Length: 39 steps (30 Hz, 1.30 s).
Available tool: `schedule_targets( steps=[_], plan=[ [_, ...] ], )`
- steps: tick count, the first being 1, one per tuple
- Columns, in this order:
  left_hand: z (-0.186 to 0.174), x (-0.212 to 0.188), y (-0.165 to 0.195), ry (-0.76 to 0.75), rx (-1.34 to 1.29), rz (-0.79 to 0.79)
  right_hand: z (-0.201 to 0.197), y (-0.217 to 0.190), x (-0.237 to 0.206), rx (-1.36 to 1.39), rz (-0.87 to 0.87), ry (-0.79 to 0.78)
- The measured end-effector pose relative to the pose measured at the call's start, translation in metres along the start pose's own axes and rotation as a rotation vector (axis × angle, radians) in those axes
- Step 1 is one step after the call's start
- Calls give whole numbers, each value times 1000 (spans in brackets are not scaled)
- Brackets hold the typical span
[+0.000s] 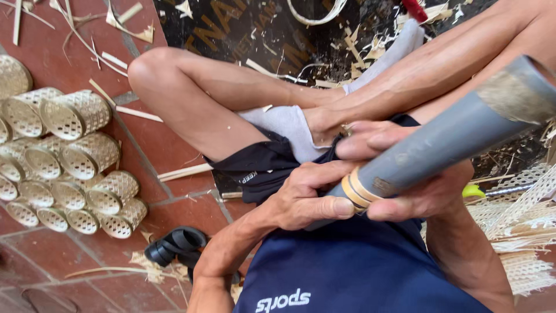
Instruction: The person sits on the floor and assembles perforated woven bamboo cylinders. They apply glue from a squeeze bottle, wrap the woven lattice around a cylindrical form, press bamboo rings onto the rims, trim bamboo strips with pliers, and fit the strips to finish each cylinder.
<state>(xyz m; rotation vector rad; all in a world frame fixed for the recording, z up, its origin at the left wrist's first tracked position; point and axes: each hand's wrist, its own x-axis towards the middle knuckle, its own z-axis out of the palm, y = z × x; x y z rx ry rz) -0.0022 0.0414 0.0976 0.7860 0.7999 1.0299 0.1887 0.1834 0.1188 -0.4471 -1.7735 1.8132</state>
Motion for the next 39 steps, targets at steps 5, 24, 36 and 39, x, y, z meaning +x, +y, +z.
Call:
schedule_targets(
  steps=[5, 24, 36, 39],
  plan=[
    [14, -1, -45, -110, -676, -81, 1, 29, -5, 304, -69, -147],
    [-75, -28, 1, 477, -472, 298, 60, 77, 122, 436, 128, -162],
    [-102, -109, -49, 901, -282, -2, 97, 124, 113, 516, 88, 11],
    [-134, -155, -90, 1380, -43, 210, 83, 130, 113, 468, -31, 114]
  ],
)
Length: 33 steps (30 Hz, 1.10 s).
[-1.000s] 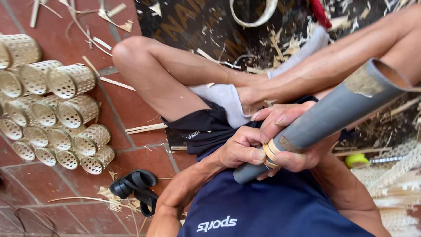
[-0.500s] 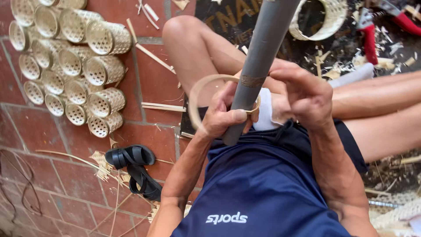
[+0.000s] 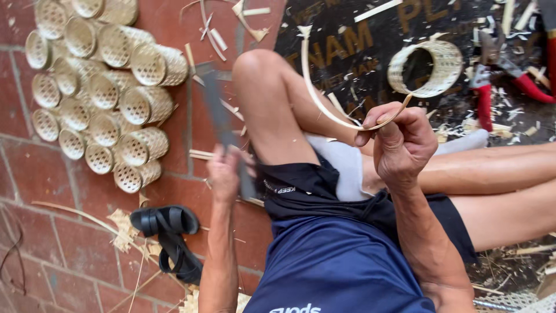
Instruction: The person sits on the floor and assembles perforated woven bamboo cylinders. They apply glue from a squeeze bottle, wrap the woven lattice around a cylindrical form, press bamboo rings onto the rims, trim bamboo strips with pliers, and fit the strips to finish each cylinder.
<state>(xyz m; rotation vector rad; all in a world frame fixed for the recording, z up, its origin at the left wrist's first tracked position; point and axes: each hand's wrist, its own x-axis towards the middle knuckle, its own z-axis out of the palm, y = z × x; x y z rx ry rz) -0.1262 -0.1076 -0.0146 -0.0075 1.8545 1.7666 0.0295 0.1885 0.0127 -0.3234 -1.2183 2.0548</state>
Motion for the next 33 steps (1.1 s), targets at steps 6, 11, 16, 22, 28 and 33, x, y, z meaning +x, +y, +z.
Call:
schedule_targets(
  steps=[6, 11, 16, 22, 28, 33],
  plan=[
    [-47, 47, -54, 421, 1073, 60, -13, -10, -7, -6, 11, 63],
    [11, 43, -10, 217, 622, 124, -14, -35, -20, 268, 88, 182],
    [111, 5, 57, -179, -387, -62, -21, -26, -27, 490, 156, 200],
    [183, -5, 122, -557, -620, 292, -98, -36, 22, -262, 284, -8],
    [192, 5, 174, -550, 322, 711, -287, -21, 172, -1785, -464, -71],
    [199, 17, 193, -743, 439, 854, -318, -6, 190, -1915, -252, -166]
  ],
)
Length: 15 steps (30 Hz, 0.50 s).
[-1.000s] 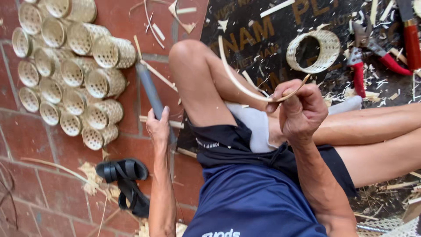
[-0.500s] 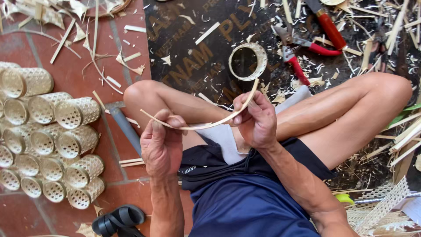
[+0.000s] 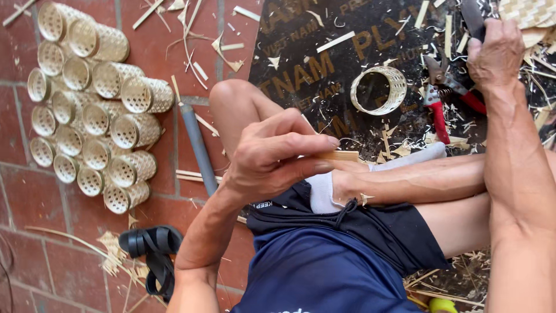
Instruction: The person sits on the floor and assembles perforated woven bamboo cylinders. They apply glue from a squeeze bottle, wrap the woven lattice around a cylindrical form, press bamboo rings onto the rims, trim bamboo strips with pliers, and fit the strips to finish each cylinder.
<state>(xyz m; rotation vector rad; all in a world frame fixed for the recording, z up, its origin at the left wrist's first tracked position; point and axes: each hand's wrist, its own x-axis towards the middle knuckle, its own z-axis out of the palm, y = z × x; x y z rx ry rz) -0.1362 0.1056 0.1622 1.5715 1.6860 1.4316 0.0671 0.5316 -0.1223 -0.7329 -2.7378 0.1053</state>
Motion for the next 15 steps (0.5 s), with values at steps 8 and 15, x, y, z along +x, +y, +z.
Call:
schedule_targets(
  steps=[8, 15],
  plan=[
    [8, 6, -14, -145, -106, 122, -135, -100, -58, 1165, 284, -11],
    [30, 4, -21, -369, -349, 103, -255, -234, -195, 1747, 350, -217]
  ],
)
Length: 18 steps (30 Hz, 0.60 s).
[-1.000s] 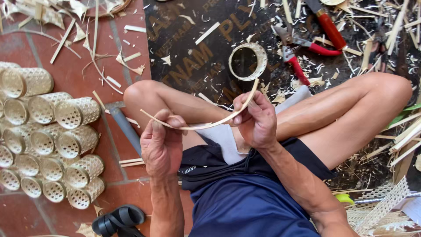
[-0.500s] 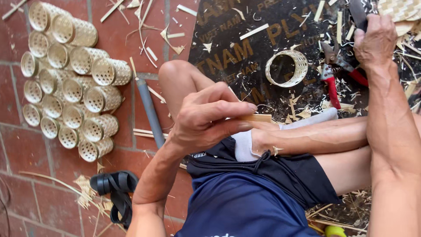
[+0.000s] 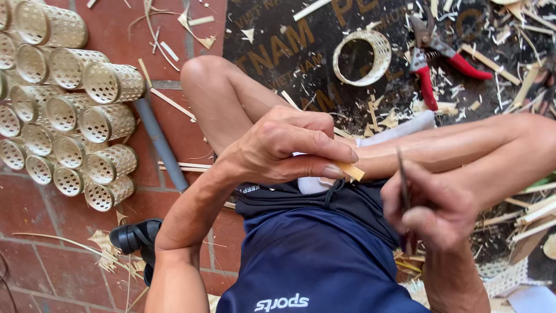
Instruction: The person sits on the floor and assembles perforated woven bamboo cylinders. They apply glue from a squeeze bottle, wrap the woven lattice around a cylindrical form, press bamboo rings onto the rims, trim bamboo strips with pliers, and fit the strips to finish each cylinder.
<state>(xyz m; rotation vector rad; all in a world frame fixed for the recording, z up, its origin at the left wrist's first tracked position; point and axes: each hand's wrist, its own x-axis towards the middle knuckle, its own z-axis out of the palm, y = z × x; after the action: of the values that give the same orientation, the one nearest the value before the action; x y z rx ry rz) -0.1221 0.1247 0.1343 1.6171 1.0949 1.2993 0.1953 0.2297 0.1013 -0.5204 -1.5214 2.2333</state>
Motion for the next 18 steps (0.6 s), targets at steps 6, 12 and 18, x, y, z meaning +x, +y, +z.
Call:
schedule_targets(
  steps=[6, 12, 18],
  plan=[
    [10, 4, 4, -106, -72, 0, 27, -23, 0, 60, 16, -199],
    [10, 0, 2, -67, -162, 38, 19, -14, 4, 74, 28, -236],
    [15, -5, 0, -74, -218, 29, 20, -11, 3, 101, -10, -281]
  ],
)
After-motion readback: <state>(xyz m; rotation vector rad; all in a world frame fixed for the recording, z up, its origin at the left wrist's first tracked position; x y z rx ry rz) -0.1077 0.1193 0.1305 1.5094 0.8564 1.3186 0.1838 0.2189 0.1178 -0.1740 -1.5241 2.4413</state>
